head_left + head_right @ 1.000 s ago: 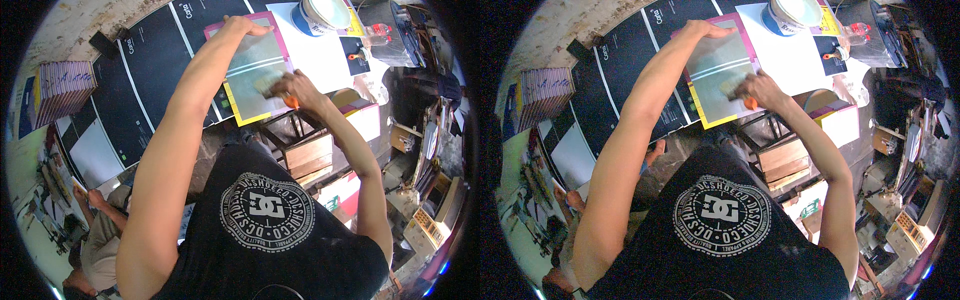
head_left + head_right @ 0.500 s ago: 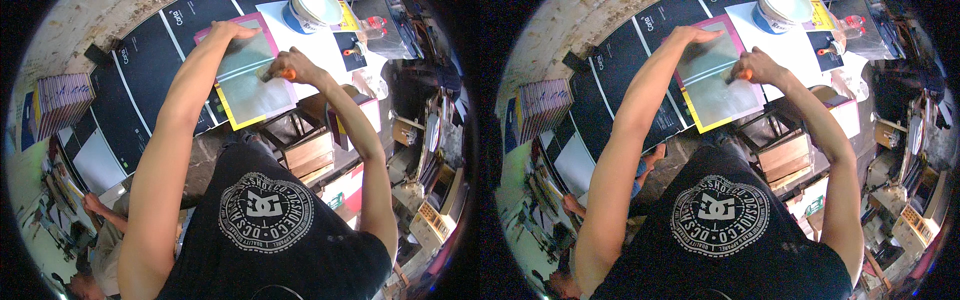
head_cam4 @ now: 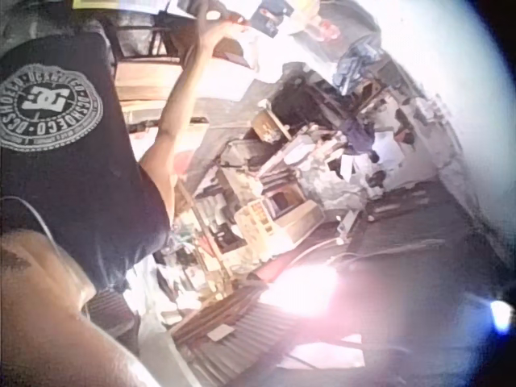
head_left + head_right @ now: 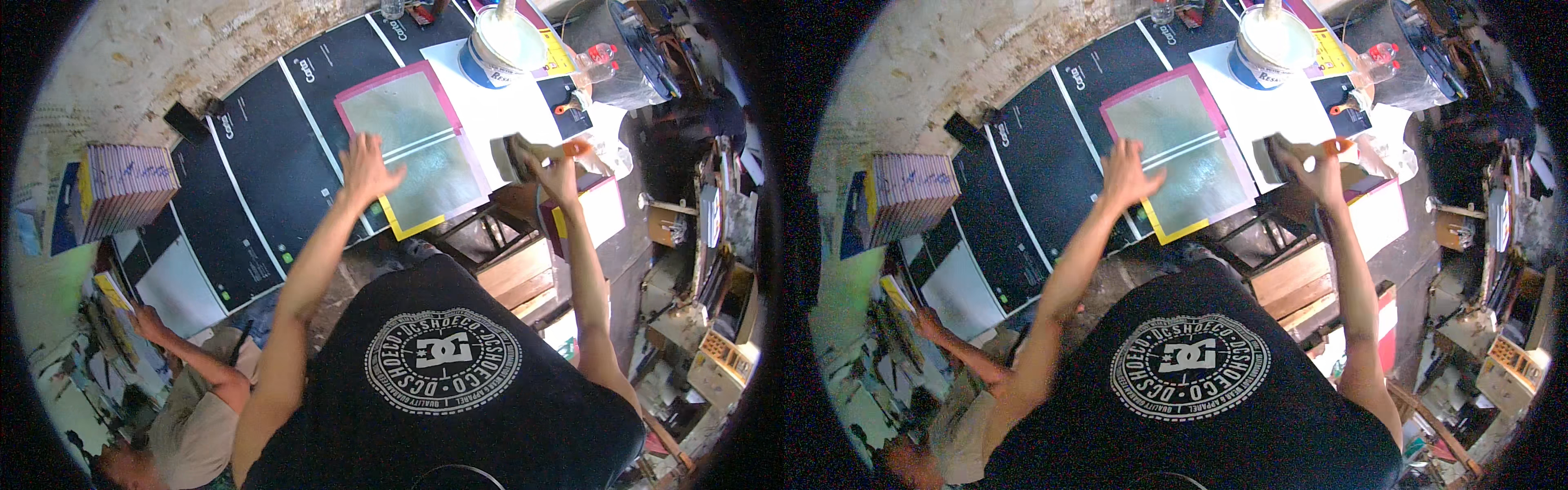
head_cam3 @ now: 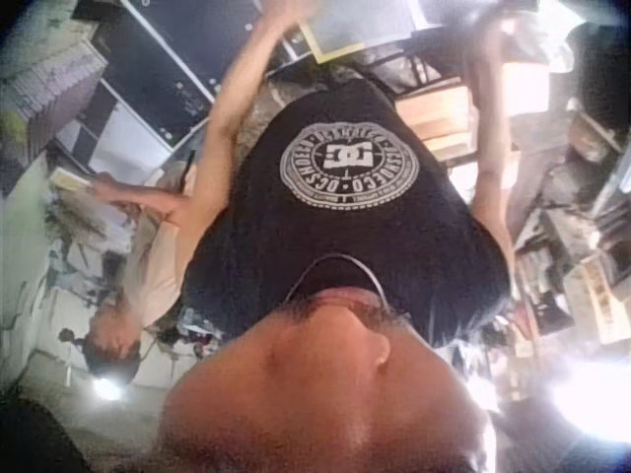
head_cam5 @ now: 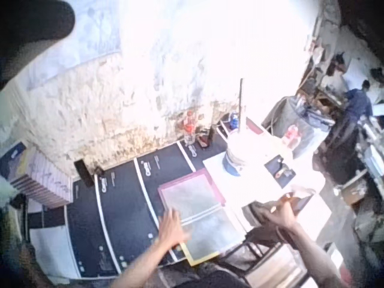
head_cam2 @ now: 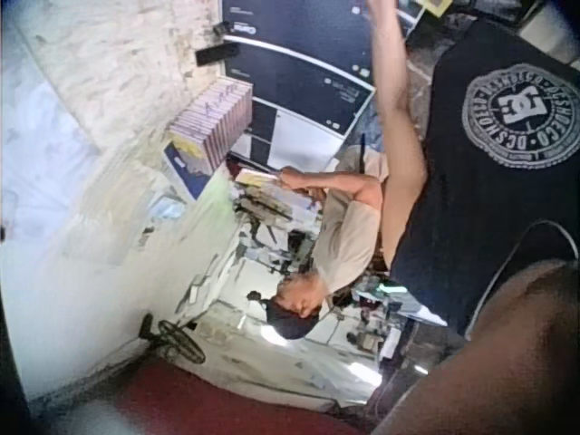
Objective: The person applies glue to the inside of book covers using a brush, dipping it into a bucket of glue and spreading it across the paper surfaces.
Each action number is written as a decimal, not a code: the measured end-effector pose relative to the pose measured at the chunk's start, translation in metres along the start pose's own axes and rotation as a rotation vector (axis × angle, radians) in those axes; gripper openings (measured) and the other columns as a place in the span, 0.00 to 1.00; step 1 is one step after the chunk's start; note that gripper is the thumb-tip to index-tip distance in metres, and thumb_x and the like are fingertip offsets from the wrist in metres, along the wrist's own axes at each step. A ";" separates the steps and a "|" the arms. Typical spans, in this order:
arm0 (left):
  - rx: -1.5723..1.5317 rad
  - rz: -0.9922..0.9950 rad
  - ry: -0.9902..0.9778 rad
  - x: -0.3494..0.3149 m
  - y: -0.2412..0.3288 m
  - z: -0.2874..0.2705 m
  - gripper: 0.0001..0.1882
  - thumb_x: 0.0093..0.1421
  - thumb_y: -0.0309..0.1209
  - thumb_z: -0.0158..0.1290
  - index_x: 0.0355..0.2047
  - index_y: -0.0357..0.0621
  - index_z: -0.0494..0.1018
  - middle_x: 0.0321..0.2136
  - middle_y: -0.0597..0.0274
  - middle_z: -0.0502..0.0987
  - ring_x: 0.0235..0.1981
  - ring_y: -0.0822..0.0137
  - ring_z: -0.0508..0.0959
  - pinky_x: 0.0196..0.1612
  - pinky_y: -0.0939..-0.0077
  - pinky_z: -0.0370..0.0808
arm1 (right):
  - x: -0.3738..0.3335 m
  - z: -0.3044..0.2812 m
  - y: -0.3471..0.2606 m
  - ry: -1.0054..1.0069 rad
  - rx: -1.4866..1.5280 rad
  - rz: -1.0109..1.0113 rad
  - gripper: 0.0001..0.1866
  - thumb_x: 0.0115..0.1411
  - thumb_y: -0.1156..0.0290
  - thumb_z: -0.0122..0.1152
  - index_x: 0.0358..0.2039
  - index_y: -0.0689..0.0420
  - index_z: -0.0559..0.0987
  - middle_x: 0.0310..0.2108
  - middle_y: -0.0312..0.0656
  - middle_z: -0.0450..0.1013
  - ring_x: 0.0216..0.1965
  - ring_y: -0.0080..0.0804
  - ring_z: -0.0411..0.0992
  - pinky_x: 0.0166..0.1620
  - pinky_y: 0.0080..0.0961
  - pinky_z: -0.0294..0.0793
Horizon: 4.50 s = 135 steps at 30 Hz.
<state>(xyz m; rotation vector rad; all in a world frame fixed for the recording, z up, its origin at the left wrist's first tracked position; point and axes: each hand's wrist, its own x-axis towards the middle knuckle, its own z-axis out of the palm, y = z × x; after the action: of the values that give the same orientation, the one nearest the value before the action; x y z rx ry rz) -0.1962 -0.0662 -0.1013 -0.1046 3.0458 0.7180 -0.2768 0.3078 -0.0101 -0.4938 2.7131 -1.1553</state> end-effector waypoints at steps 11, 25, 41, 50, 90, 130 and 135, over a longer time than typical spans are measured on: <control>0.115 -0.184 -0.339 -0.061 0.040 0.008 0.51 0.44 0.55 0.66 0.59 0.32 0.60 0.56 0.45 0.63 0.57 0.48 0.67 0.55 0.36 0.63 | 0.174 0.197 -0.023 0.040 -0.010 -0.388 0.27 0.54 0.45 0.68 0.33 0.62 0.81 0.30 0.54 0.79 0.32 0.51 0.79 0.36 0.40 0.78; 0.099 -0.227 -0.380 -0.056 0.041 0.011 0.51 0.44 0.55 0.66 0.59 0.37 0.59 0.59 0.45 0.61 0.60 0.46 0.66 0.55 0.33 0.61 | 0.221 0.143 -0.029 -0.085 -0.169 -0.138 0.27 0.56 0.43 0.62 0.27 0.58 0.82 0.22 0.52 0.77 0.26 0.51 0.78 0.30 0.44 0.77; 0.160 -0.229 -0.390 -0.059 0.044 0.022 0.53 0.43 0.59 0.66 0.60 0.39 0.58 0.57 0.53 0.60 0.60 0.49 0.66 0.56 0.35 0.62 | 0.049 0.125 -0.013 0.219 0.111 -0.182 0.12 0.59 0.58 0.64 0.30 0.55 0.83 0.23 0.47 0.77 0.27 0.49 0.78 0.34 0.41 0.78; 0.188 -0.175 -0.368 -0.058 0.049 0.016 0.53 0.44 0.57 0.66 0.60 0.36 0.58 0.57 0.50 0.60 0.59 0.47 0.67 0.56 0.35 0.62 | 0.008 0.125 0.014 0.285 0.016 0.011 0.17 0.57 0.59 0.66 0.29 0.63 0.82 0.21 0.54 0.77 0.21 0.45 0.77 0.30 0.39 0.77; -1.046 -0.828 -0.105 -0.022 -0.090 0.038 0.07 0.56 0.32 0.56 0.27 0.42 0.77 0.22 0.63 0.79 0.17 0.77 0.74 0.16 0.80 0.64 | -0.045 0.055 -0.017 0.693 0.114 0.275 0.14 0.57 0.65 0.68 0.40 0.61 0.84 0.33 0.43 0.83 0.33 0.29 0.80 0.42 0.29 0.77; -1.086 -0.834 -0.005 -0.039 -0.089 0.048 0.06 0.55 0.30 0.54 0.28 0.40 0.77 0.19 0.69 0.73 0.14 0.79 0.64 0.15 0.79 0.54 | -0.079 0.136 0.004 0.370 -0.056 0.417 0.20 0.59 0.57 0.67 0.28 0.64 0.82 0.21 0.47 0.79 0.24 0.35 0.80 0.31 0.32 0.78; -0.991 -0.806 0.089 -0.054 -0.110 0.028 0.06 0.55 0.33 0.52 0.24 0.47 0.76 0.18 0.72 0.72 0.15 0.78 0.66 0.16 0.81 0.56 | -0.137 0.073 0.069 0.582 -0.235 0.441 0.20 0.57 0.53 0.69 0.29 0.60 0.83 0.24 0.48 0.79 0.29 0.42 0.81 0.35 0.37 0.78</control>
<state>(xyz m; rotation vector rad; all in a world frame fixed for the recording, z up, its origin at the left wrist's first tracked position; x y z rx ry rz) -0.1347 -0.1481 -0.1741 -1.2440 2.0341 1.9370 -0.1457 0.3523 -0.1089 0.4870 3.2086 -0.9692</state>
